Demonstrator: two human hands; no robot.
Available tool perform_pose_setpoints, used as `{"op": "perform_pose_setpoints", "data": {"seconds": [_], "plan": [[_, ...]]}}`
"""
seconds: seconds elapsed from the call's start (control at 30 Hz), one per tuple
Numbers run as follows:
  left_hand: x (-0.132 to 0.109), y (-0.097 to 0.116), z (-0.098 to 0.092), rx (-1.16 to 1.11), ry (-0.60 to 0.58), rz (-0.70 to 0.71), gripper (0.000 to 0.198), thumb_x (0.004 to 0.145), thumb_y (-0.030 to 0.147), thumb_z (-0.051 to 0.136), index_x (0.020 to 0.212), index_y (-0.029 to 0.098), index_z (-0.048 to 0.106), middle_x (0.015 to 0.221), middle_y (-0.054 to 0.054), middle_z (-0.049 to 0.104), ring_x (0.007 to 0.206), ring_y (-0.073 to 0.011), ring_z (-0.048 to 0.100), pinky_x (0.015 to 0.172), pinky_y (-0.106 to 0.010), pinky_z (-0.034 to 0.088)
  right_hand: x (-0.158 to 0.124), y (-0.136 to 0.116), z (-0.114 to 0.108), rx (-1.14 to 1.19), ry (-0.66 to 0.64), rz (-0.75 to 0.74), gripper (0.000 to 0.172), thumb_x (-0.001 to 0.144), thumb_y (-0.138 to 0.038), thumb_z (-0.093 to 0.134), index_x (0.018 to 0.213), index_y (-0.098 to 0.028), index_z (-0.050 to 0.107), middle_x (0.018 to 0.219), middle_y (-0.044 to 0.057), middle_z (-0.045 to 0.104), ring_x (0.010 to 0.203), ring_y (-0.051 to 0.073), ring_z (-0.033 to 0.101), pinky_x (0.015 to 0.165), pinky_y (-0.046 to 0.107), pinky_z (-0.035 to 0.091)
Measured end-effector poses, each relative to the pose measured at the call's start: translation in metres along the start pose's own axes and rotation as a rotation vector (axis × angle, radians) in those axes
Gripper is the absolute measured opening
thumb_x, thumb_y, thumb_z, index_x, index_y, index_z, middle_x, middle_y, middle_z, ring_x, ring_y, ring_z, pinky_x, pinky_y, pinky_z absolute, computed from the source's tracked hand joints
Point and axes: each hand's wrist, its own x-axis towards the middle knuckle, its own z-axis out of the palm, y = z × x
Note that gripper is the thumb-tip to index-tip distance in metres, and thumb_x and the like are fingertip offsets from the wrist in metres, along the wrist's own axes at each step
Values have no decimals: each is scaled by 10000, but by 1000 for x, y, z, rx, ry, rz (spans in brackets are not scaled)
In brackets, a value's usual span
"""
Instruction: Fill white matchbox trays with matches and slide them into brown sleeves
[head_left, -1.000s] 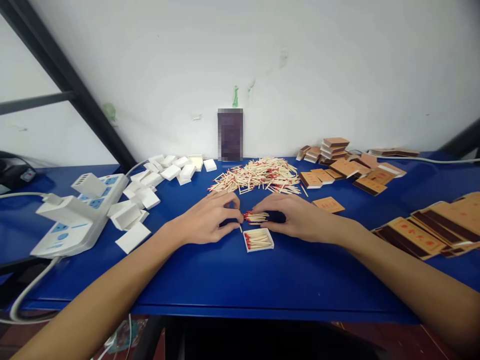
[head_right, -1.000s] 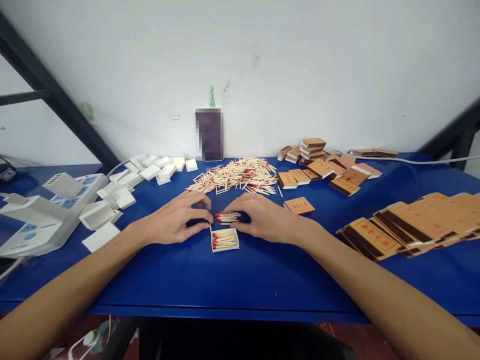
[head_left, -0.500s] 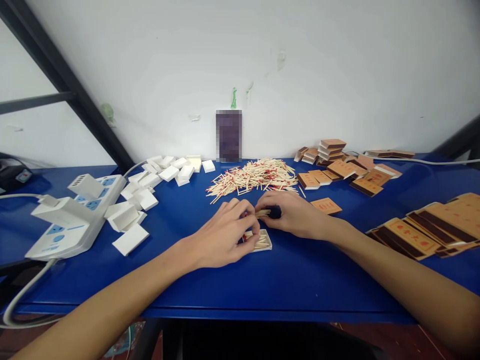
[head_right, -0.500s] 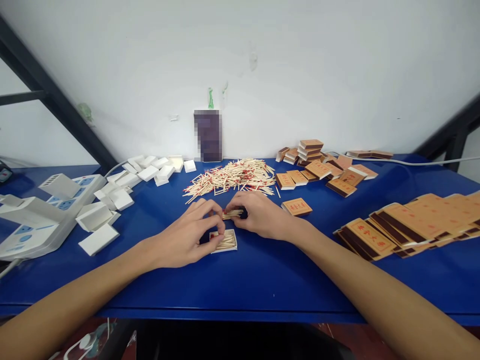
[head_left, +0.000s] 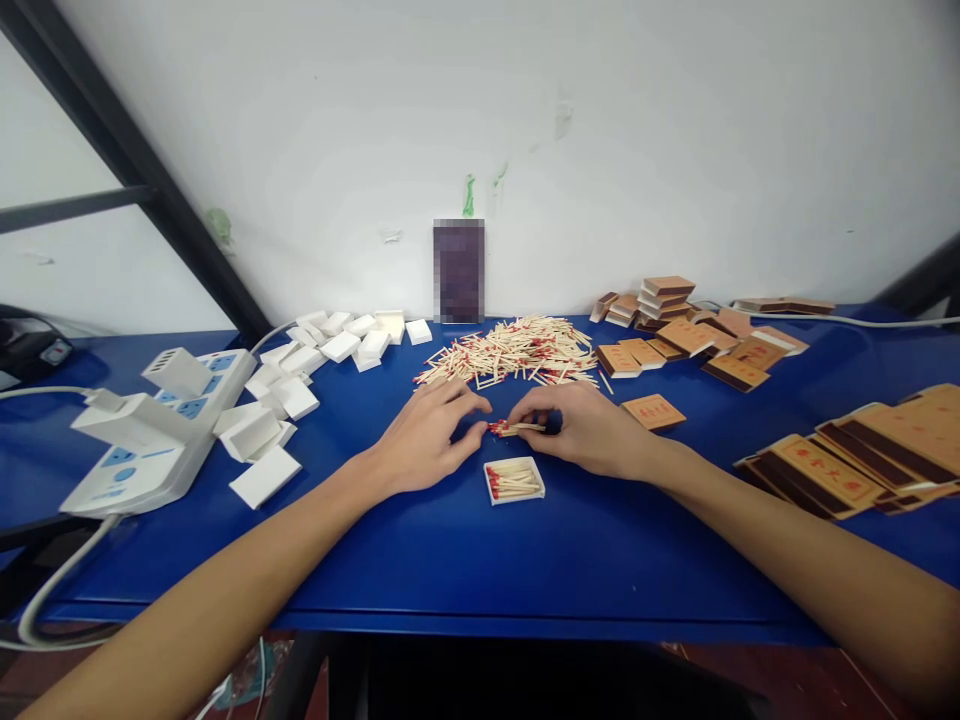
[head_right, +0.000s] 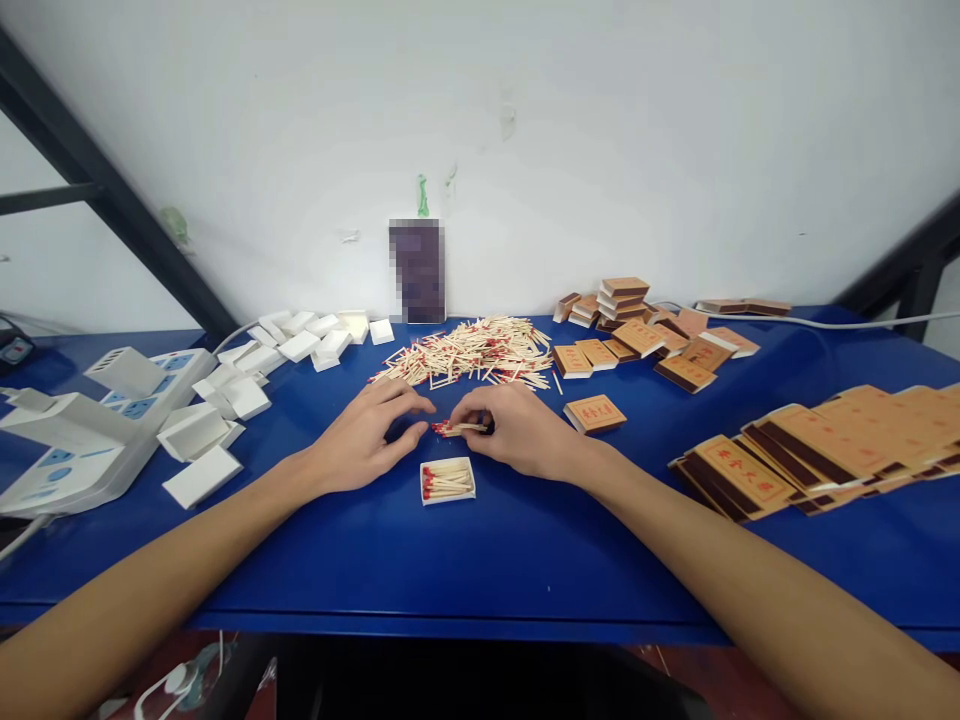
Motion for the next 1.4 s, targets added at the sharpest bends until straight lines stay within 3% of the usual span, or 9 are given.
{"op": "perform_pose_setpoints", "data": {"seconds": [0.23, 0.47, 0.67, 0.83, 1.07, 1.3, 1.4], "plan": [[2, 0, 1, 22, -86, 21, 324, 984, 332, 432, 1148, 194, 675, 1037, -77, 614, 1023, -232, 549, 930, -416, 433, -4, -7, -7, 7, 38, -47, 124, 835, -227, 625, 900, -222, 731, 811, -4, 747, 695, 129, 646, 643, 247, 478], [5, 2, 1, -10, -116, 24, 341, 1015, 357, 421, 1195, 224, 679, 1046, -76, 599, 1009, -216, 540, 893, -384, 416, -15, -30, -21, -11, -204, -158, 120, 858, -238, 626, 913, -252, 731, 868, -2, 742, 753, 141, 666, 677, 255, 486], [14, 4, 10, -29, -78, 14, 320, 984, 432, 492, 1071, 243, 735, 989, -51, 624, 948, -206, 546, 838, -361, 400, -14, -36, -13, -34, -267, -179, 158, 879, -183, 602, 939, -245, 735, 932, 6, 742, 789, 141, 669, 698, 250, 486], [15, 3, 14, -40, -45, 7, 247, 942, 404, 579, 992, 234, 751, 939, -37, 642, 895, -198, 557, 802, -355, 396, -14, -38, -9, -8, -239, -209, 169, 897, -163, 568, 886, -229, 722, 903, 13, 739, 809, 150, 671, 723, 261, 496], [15, 6, 9, -38, -73, 13, 194, 950, 293, 558, 947, 177, 714, 922, -44, 670, 865, -193, 571, 785, -347, 409, -15, -39, -6, 70, -229, -201, 113, 888, -234, 630, 952, -239, 723, 951, 19, 736, 838, 151, 671, 723, 260, 514], [11, 3, 6, 0, -106, 11, 210, 967, 305, 518, 923, 168, 672, 914, -45, 646, 897, -200, 565, 826, -350, 412, -11, -20, -15, -131, 59, -170, 165, 900, -263, 564, 946, -224, 717, 888, 39, 747, 788, 174, 674, 739, 315, 517], [10, 2, 5, -17, -107, 0, 183, 960, 287, 524, 929, 173, 664, 912, -40, 644, 899, -199, 564, 839, -353, 415, -7, -10, -10, -187, 49, -142, 197, 893, -293, 593, 1039, -221, 703, 1001, 60, 745, 919, 211, 674, 847, 370, 515]]}}
